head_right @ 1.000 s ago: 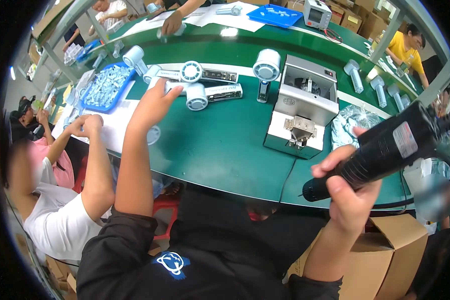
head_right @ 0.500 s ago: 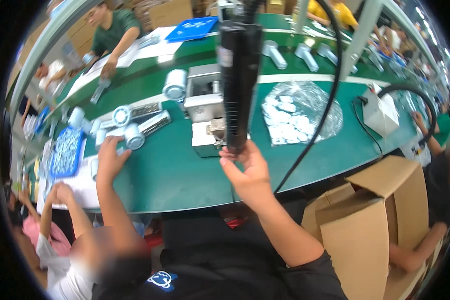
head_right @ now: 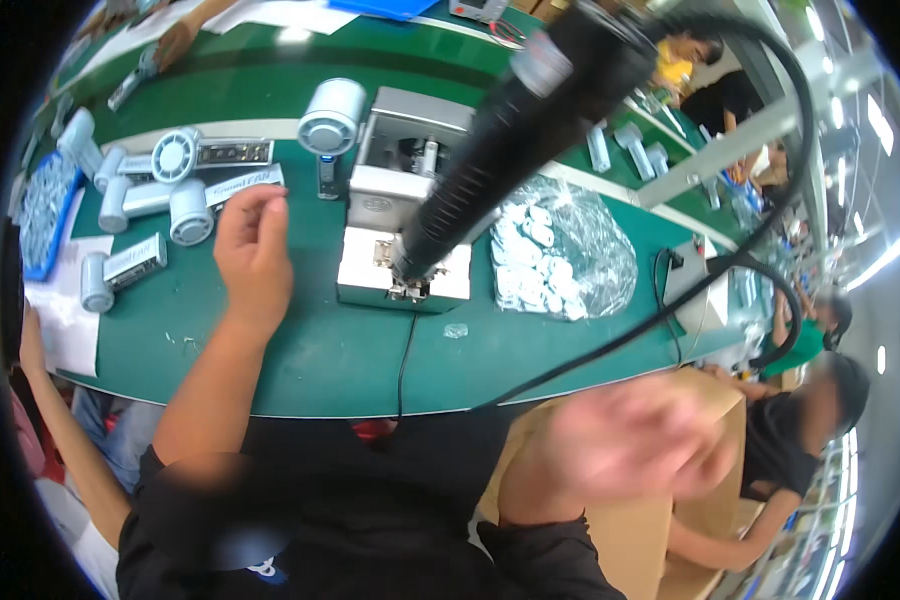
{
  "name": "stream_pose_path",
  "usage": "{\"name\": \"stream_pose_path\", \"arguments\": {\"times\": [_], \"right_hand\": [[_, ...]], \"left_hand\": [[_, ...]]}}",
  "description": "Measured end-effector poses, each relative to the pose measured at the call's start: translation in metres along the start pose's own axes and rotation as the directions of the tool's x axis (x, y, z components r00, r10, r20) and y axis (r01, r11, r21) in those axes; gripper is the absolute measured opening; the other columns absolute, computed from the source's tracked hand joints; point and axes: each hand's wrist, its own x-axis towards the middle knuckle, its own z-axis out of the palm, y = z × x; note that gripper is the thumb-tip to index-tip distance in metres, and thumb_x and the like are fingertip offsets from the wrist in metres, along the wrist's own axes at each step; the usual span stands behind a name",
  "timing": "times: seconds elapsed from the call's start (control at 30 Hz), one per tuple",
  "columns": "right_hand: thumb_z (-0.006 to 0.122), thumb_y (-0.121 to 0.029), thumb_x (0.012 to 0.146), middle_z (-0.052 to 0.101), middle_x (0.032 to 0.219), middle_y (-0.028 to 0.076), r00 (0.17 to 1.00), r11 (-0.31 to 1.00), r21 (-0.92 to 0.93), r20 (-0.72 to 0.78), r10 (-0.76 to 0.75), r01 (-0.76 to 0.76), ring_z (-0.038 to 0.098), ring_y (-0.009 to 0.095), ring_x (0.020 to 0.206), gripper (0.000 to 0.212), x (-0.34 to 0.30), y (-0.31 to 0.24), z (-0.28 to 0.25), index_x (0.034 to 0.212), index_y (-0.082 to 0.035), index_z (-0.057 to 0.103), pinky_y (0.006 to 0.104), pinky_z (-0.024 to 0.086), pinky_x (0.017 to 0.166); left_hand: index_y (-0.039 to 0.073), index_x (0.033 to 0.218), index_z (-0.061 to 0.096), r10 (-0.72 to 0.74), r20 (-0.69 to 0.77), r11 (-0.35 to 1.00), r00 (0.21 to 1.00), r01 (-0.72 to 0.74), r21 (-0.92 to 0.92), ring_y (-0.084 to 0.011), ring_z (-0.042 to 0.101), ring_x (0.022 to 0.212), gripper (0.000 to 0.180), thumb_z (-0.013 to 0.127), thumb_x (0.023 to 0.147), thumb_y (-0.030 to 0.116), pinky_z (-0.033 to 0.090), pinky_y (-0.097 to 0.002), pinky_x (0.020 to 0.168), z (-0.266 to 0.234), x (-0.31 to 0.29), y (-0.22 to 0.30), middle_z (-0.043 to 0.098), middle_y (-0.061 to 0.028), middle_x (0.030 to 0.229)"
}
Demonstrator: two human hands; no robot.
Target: Use an electric screwdriver to assemble small plastic fans at a factory workbench.
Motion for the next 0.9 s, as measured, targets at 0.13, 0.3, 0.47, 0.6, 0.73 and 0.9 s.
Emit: {"name": "stream_pose_path", "arguments": {"times": [0.13, 0.3, 0.47, 0.6, 0.73, 0.9], "right_hand": [[0.054, -0.020, 0.090, 0.058, 0.094, 0.011, 0.941, 0.929, -0.250, -0.267, 0.206, -0.274, 0.057, 0.017, 0.075, 0.027, 0.079, 0.161, -0.031, 0.110, -0.003, 0.051, 0.0274, 0.046, 0.059], [0.065, -0.019, 0.081, 0.066, 0.094, 0.020, 0.586, 0.488, -0.866, 0.342, 0.735, -0.106, 0.063, 0.030, 0.089, 0.023, 0.052, 0.380, -0.100, 0.095, 0.000, 0.066, 0.0350, 0.048, 0.081], [0.051, -0.008, 0.083, 0.064, 0.102, 0.025, 0.427, 0.278, -0.957, 0.285, 0.858, 0.081, 0.062, 0.034, 0.097, 0.028, 0.047, 0.444, -0.190, 0.105, -0.006, 0.068, 0.0391, 0.047, 0.086], [0.046, -0.007, 0.085, 0.066, 0.088, 0.026, 0.489, 0.477, -0.856, 0.509, 0.708, 0.200, 0.067, 0.033, 0.085, 0.029, 0.027, 0.424, -0.139, 0.104, -0.005, 0.069, 0.0392, 0.050, 0.076], [0.053, -0.010, 0.084, 0.061, 0.103, 0.029, 0.308, 0.415, -0.892, 0.452, 0.837, 0.179, 0.058, 0.042, 0.100, 0.036, 0.038, 0.441, -0.173, 0.120, -0.008, 0.059, 0.0426, 0.045, 0.086], [0.069, -0.017, 0.079, 0.051, 0.102, 0.026, 0.763, 0.253, -0.882, 0.471, 0.442, 0.398, 0.055, 0.042, 0.087, 0.041, 0.067, 0.371, -0.104, 0.117, -0.013, 0.054, 0.0466, 0.045, 0.078]], "left_hand": [[0.001, 0.091, 0.061, 0.178, 0.062, 0.978, 0.982, -0.184, 0.100, -0.0048, 0.044, 0.053, 0.006, 0.058, 0.086, 0.002, 0.035, -0.0211, 0.047, -0.006, -0.007, -0.007, 0.054, -0.0006, 0.067], [0.003, 0.083, 0.063, 0.340, 0.157, 0.884, 0.927, -0.372, 0.284, -0.0225, 0.055, 0.049, 0.010, 0.064, 0.073, 0.001, 0.045, -0.0327, 0.048, -0.012, 0.000, -0.009, 0.060, -0.0095, 0.064], [0.003, 0.083, 0.063, 0.483, 0.132, 0.845, 0.866, -0.500, 0.188, -0.0196, 0.055, 0.047, 0.012, 0.063, 0.073, -0.003, 0.044, -0.0298, 0.046, 0.003, 0.011, -0.008, 0.061, -0.0079, 0.065], [0.005, 0.080, 0.062, 0.364, 0.145, 0.877, 0.920, -0.391, 0.278, -0.0254, 0.059, 0.054, 0.009, 0.063, 0.072, 0.001, 0.047, -0.0340, 0.050, -0.008, 0.009, -0.004, 0.062, -0.0088, 0.066], [0.005, 0.081, 0.062, 0.386, 0.164, 0.886, 0.908, -0.414, 0.207, -0.0236, 0.056, 0.050, 0.009, 0.063, 0.073, 0.001, 0.044, -0.0334, 0.047, 0.001, 0.009, -0.004, 0.058, -0.0084, 0.060], [0.003, 0.080, 0.062, 0.316, 0.194, 0.906, 0.929, -0.356, 0.228, -0.0224, 0.055, 0.050, 0.007, 0.062, 0.074, 0.001, 0.045, -0.0327, 0.048, -0.004, 0.006, 0.000, 0.058, -0.0083, 0.062]]}}
